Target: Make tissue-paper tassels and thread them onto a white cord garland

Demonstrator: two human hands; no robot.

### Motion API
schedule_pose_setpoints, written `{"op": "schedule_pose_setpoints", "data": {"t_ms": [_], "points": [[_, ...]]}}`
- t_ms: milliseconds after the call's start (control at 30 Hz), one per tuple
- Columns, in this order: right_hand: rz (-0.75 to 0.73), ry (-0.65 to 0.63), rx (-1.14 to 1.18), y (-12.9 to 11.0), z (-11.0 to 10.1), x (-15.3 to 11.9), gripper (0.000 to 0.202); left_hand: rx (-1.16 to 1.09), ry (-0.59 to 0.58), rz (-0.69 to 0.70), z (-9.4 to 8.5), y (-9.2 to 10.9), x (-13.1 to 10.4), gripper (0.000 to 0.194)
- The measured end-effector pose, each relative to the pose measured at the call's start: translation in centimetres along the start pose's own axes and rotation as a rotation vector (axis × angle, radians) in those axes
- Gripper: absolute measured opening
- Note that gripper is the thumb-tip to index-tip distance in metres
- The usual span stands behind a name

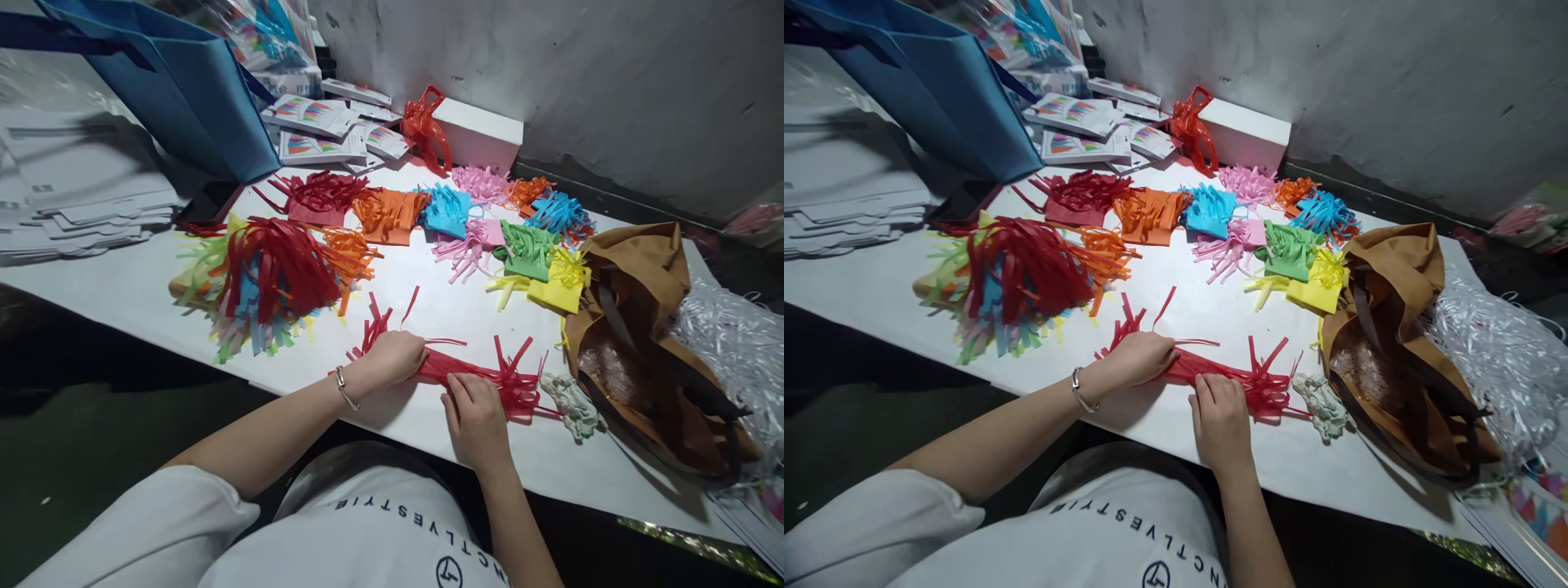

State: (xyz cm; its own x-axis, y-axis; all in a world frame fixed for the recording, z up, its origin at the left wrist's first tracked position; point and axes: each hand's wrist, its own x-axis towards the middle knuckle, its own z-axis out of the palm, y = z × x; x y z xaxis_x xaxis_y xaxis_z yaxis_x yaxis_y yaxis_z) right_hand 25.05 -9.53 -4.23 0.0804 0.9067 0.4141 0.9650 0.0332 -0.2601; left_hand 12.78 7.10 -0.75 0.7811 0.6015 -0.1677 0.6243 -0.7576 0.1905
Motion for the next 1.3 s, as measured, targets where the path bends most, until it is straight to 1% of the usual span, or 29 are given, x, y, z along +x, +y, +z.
{"op": "schedule_pose_setpoints", "data": {"t_ms": [133, 200, 233, 300, 333, 367, 400, 433, 500, 567, 767, 900, 967, 1067, 1133, 1200, 1233, 1300], "points": [[0.051, 0.041, 0.010, 0.3, 0.5, -0.4, 0.024, 0.025, 0.064, -0.006, -0.4, -0.3, 0.0, 0.023], [0.065, 0.054, 0.011, 0.4, 0.7, -0.4, 0.022, 0.035, 0.147, 0.017, -0.5, -0.4, -0.5, 0.017], [0.070, 0.060, 0.010, 0.4, 0.7, -0.3, 0.022, 0.031, 0.203, 0.072, -0.5, -0.3, -0.8, 0.016], [0.074, 0.074, 0.008, 0.5, 0.8, -0.1, 0.023, 0.009, 0.303, 0.253, -0.2, -0.2, -1.5, 0.017], [0.076, 0.081, 0.009, 0.5, 0.8, 0.0, 0.024, 0.002, 0.333, 0.351, 0.1, -0.2, -1.9, 0.017], [0.076, 0.088, 0.011, 0.5, 0.8, 0.1, 0.024, 0.004, 0.341, 0.436, 0.4, -0.1, -2.2, 0.017], [0.076, 0.092, 0.015, 0.5, 0.7, 0.1, 0.024, 0.014, 0.331, 0.491, 0.7, -0.1, -2.4, 0.016], [0.074, 0.095, 0.020, 0.5, 0.6, 0.2, 0.023, 0.030, 0.321, 0.517, 1.1, -0.2, -2.6, 0.016], [0.066, 0.092, 0.027, 0.6, 0.4, 0.1, 0.021, 0.046, 0.312, 0.529, 1.7, -0.5, -2.6, 0.019], [0.045, 0.083, 0.022, 0.7, 0.2, -0.1, 0.020, 0.032, 0.327, 0.525, 2.2, -0.9, -2.5, 0.020], [-0.020, 0.092, -0.016, 1.4, 0.1, -0.9, 0.029, -0.079, 0.379, 0.570, 2.5, -2.1, -2.8, 0.023], [-0.075, 0.093, -0.035, 1.6, 0.1, -1.5, 0.028, -0.101, 0.337, 0.621, 2.9, -2.0, -3.7, 0.023], [-0.073, 0.069, -0.029, 1.6, -0.1, -1.6, 0.027, -0.098, 0.324, 0.600, 3.2, -1.9, -4.2, 0.021], [-0.016, 0.039, -0.003, 1.4, -0.5, -1.5, 0.022, -0.112, 0.348, 0.467, 3.4, -1.6, -4.7, 0.018], [0.082, -0.016, -0.049, 1.2, -0.7, -1.0, 0.016, -0.088, 0.351, 0.334, 3.3, -1.3, -4.7, 0.022], [0.186, -0.089, -0.148, 1.0, -0.7, -0.2, 0.017, -0.023, 0.319, 0.220, 3.1, -1.0, -4.3, 0.025], [0.226, -0.117, -0.198, 1.0, -0.7, 0.3, 0.019, 0.013, 0.299, 0.176, 2.9, -0.8, -4.0, 0.026], [0.279, -0.136, -0.269, 1.0, -0.4, 1.3, 0.021, 0.070, 0.271, 0.107, 2.5, -0.6, -3.2, 0.028]]}}
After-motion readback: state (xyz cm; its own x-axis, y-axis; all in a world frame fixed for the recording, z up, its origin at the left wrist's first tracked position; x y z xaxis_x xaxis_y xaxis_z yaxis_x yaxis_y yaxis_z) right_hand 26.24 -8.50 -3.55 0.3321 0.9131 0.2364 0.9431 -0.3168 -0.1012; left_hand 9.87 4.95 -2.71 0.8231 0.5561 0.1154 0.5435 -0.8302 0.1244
